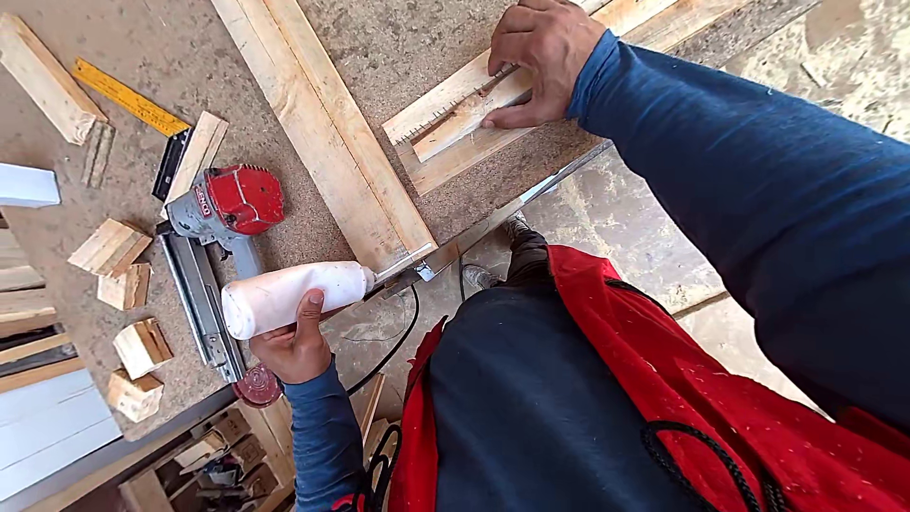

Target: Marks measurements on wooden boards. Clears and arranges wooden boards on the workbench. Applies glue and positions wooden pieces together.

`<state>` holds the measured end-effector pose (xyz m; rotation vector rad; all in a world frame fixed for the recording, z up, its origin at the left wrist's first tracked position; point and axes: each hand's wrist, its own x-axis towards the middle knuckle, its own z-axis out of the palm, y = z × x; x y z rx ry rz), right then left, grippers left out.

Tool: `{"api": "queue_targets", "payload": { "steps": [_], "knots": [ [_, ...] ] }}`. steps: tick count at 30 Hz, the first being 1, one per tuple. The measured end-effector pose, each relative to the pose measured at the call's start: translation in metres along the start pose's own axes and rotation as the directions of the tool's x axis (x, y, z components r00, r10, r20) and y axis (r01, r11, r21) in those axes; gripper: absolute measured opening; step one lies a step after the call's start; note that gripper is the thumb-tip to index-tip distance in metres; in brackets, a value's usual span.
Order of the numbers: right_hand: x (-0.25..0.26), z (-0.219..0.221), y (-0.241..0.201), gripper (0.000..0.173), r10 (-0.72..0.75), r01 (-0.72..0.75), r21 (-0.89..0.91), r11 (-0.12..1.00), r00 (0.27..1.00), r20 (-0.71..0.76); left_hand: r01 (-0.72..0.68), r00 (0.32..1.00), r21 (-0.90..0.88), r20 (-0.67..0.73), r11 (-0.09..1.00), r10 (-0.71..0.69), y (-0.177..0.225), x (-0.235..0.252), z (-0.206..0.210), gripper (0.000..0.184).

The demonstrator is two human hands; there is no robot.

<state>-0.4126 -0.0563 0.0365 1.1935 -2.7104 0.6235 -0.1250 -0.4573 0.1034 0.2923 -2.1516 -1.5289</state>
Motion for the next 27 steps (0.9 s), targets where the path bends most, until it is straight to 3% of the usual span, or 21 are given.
{"api": "queue_targets", "payload": {
  "steps": [5,7,8,9,10,11,15,21,24,27],
  "knots": [
    [-0.001,0.0,-0.001,0.083,0.003,-0.003,-0.013,1.0,1.0,-0.012,-0.046,0.999,0.013,0.015,0.999,0.046,0.005,0.0,0.001,0.048],
    [0.001,-0.002,-0.001,0.084,0.007,-0.008,-0.021,1.0,1.0,-0.005,-0.13,0.991,0.163,0.05,0.978,0.123,0.008,0.001,-0.001,0.048],
    [0.001,-0.003,-0.001,0.084,0.007,-0.007,-0.025,1.0,1.0,-0.003,-0.206,0.978,0.343,0.107,0.916,0.18,0.013,0.001,-0.006,0.047],
    [0.001,-0.003,-0.002,0.085,0.0,0.0,-0.026,1.0,1.0,-0.005,-0.303,0.952,0.562,0.21,0.769,0.222,0.021,0.0,-0.014,0.048],
    [-0.002,-0.002,-0.004,0.085,-0.008,0.007,-0.018,1.0,1.0,-0.008,-0.395,0.918,0.704,0.329,0.59,0.222,0.033,-0.001,-0.021,0.046],
    [-0.007,0.001,-0.008,0.086,-0.023,0.023,-0.007,1.0,1.0,-0.013,-0.462,0.884,0.747,0.43,0.478,0.182,0.046,0.002,-0.024,0.044],
    [0.002,-0.002,-0.004,0.081,-0.065,0.059,-0.064,0.996,0.994,-0.091,-0.683,0.73,0.666,0.638,0.299,0.245,0.068,0.043,-0.013,0.03],
    [-0.002,-0.002,-0.007,0.075,-0.037,0.03,-0.081,0.996,0.995,-0.089,-0.859,0.503,0.505,0.799,0.084,0.33,0.082,0.134,0.049,0.043],
    [-0.004,-0.002,-0.008,0.071,-0.007,-0.001,-0.101,0.995,0.997,-0.082,-0.893,0.442,0.445,0.834,0.071,0.331,0.092,0.184,0.112,0.054],
    [-0.003,-0.004,-0.001,0.068,-0.033,0.024,-0.114,0.993,0.996,-0.083,-0.888,0.455,0.445,0.817,0.114,0.355,0.094,0.238,0.19,0.05]
  ]
}}
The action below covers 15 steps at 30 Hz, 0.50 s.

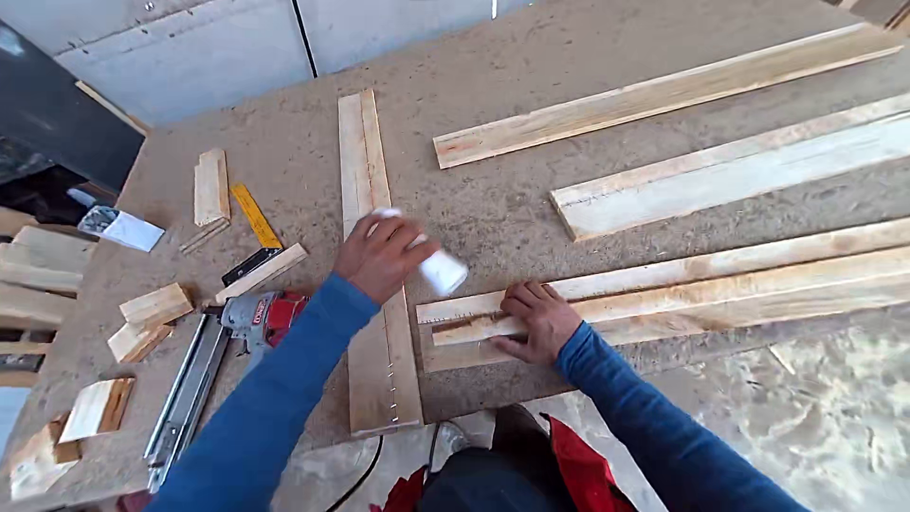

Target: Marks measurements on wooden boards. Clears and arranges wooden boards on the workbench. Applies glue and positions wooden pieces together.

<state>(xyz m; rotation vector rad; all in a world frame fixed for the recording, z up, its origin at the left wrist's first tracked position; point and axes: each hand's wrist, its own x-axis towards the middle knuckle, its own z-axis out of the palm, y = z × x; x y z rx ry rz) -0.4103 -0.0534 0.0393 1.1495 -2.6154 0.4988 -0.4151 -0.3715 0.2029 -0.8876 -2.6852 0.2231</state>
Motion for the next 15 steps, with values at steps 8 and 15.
{"api": "queue_targets", "payload": {
  "steps": [8,15],
  "knots": [
    [0.004,-0.021,0.005,0.107,-0.075,0.015,0.136,0.991,0.892,0.445,0.851,0.47,-0.047,0.515,0.524,-0.717,0.023,-0.04,0.023,0.084],
    [0.022,0.009,0.019,0.091,-0.173,0.033,0.225,0.974,0.75,0.639,0.995,-0.052,0.103,0.586,0.011,-0.809,0.121,-0.133,0.071,0.141]
  ]
}}
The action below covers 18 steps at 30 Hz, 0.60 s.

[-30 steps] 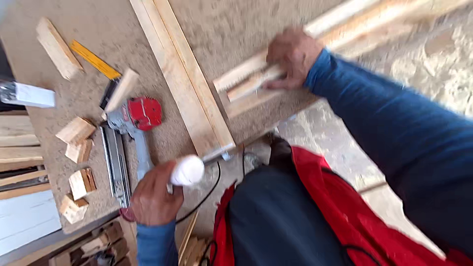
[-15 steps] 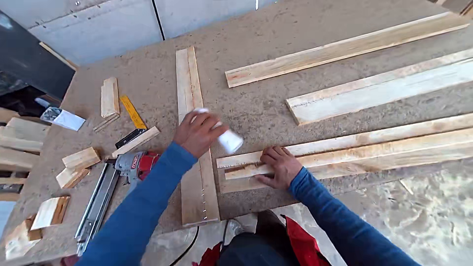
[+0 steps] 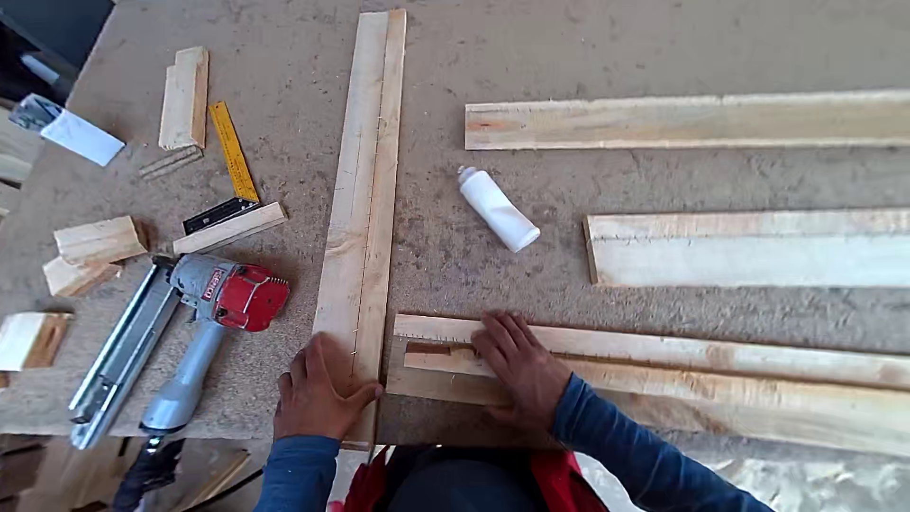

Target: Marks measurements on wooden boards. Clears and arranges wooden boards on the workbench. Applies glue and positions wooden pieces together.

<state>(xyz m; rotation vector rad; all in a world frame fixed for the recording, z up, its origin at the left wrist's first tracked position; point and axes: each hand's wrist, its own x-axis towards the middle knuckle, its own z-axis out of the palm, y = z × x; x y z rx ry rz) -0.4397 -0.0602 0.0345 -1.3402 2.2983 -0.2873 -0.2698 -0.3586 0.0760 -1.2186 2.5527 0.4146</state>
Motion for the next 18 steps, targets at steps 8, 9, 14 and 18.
{"api": "queue_targets", "payload": {
  "steps": [8,9,14,18],
  "knots": [
    [0.002,-0.119,-0.014,0.089,-0.052,0.037,0.074,0.997,0.975,0.216,0.0,0.99,-0.161,0.14,0.987,0.023,-0.002,-0.014,-0.065,0.102],
    [0.007,-0.128,-0.013,0.08,-0.059,0.046,0.07,0.997,0.978,0.201,-0.07,0.981,-0.2,0.165,0.977,0.104,-0.007,-0.007,-0.072,0.075],
    [0.011,-0.128,-0.027,0.053,0.096,-0.115,-0.173,0.978,0.989,-0.117,-0.26,0.895,-0.363,0.257,0.895,0.364,-0.009,0.013,-0.085,0.046],
    [0.01,-0.11,-0.034,0.07,0.169,-0.247,-0.254,0.935,0.941,-0.293,-0.197,0.859,-0.748,0.18,0.634,0.48,-0.02,0.02,-0.058,0.053]
  ]
}}
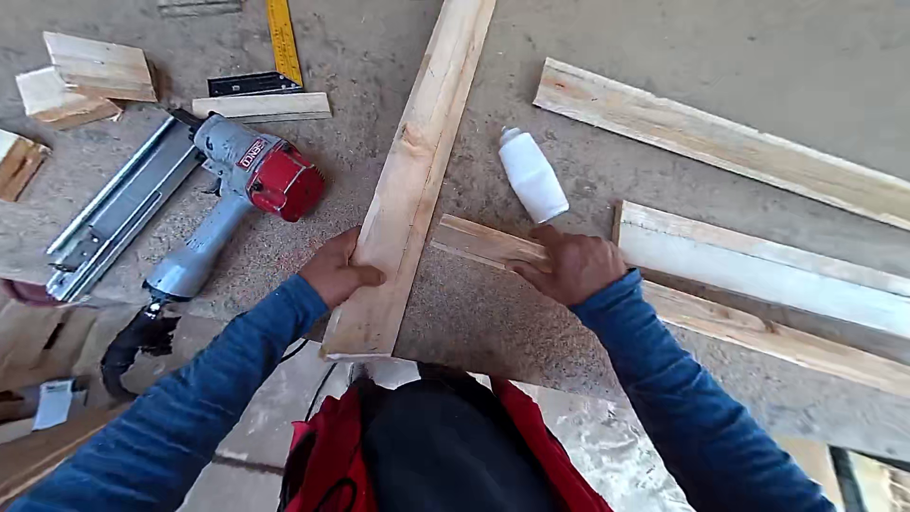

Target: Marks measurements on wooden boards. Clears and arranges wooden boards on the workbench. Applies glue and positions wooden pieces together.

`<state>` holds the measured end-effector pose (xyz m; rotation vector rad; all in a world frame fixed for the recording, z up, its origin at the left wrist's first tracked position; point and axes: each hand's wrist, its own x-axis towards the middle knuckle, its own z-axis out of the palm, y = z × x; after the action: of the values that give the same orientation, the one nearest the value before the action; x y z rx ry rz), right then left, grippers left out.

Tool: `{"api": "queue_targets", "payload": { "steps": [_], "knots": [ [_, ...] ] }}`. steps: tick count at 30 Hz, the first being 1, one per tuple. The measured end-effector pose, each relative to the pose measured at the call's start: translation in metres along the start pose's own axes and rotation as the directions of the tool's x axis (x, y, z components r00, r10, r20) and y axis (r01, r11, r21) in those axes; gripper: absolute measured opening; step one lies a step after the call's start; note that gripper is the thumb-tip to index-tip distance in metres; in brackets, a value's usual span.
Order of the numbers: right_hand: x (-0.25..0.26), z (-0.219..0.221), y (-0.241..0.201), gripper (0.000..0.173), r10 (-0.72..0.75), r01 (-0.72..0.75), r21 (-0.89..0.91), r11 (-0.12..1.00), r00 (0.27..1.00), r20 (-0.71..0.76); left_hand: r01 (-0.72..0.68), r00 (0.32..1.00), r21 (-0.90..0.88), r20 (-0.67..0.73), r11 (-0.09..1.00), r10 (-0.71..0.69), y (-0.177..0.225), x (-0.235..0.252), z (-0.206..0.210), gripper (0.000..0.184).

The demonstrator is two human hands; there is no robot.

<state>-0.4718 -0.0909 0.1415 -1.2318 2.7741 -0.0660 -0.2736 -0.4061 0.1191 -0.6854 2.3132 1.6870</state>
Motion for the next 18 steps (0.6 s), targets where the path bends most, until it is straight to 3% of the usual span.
{"api": "queue_targets", "payload": {
  "steps": [2,4,8,11,15,17,18],
  "knots": [
    [-0.013,0.004,-0.01,0.065,-0.018,0.019,0.002,1.0,0.999,-0.039,-0.06,0.998,-0.271,-0.05,0.961,0.048,-0.015,0.0,0.002,0.053],
    [-0.046,0.015,-0.038,0.056,-0.04,0.038,-0.02,0.999,0.996,-0.081,-0.117,0.991,-0.363,-0.107,0.924,0.083,-0.023,-0.005,-0.008,0.059],
    [-0.118,0.045,-0.059,0.05,-0.164,0.122,-0.172,0.978,0.951,-0.261,-0.214,0.974,-0.295,-0.14,0.931,0.18,-0.033,-0.02,-0.044,0.078],
    [-0.163,0.066,-0.08,0.04,-0.116,0.047,-0.209,0.977,0.937,-0.329,-0.233,0.967,-0.245,-0.164,0.941,0.196,-0.044,-0.028,-0.053,0.082],
    [-0.186,0.097,-0.093,0.038,-0.031,-0.062,-0.221,0.973,0.919,-0.394,-0.237,0.965,-0.25,-0.177,0.939,0.196,-0.04,-0.028,-0.049,0.081],
    [-0.189,0.112,-0.11,0.037,0.05,-0.126,-0.165,0.978,0.914,-0.402,-0.204,0.974,-0.19,-0.139,0.96,0.18,-0.042,-0.039,-0.056,0.077],
    [-0.193,0.115,-0.113,0.036,0.091,-0.17,-0.163,0.972,0.909,-0.407,-0.251,0.967,-0.168,-0.085,0.953,0.24,-0.054,-0.031,-0.058,0.072]
  ]
}}
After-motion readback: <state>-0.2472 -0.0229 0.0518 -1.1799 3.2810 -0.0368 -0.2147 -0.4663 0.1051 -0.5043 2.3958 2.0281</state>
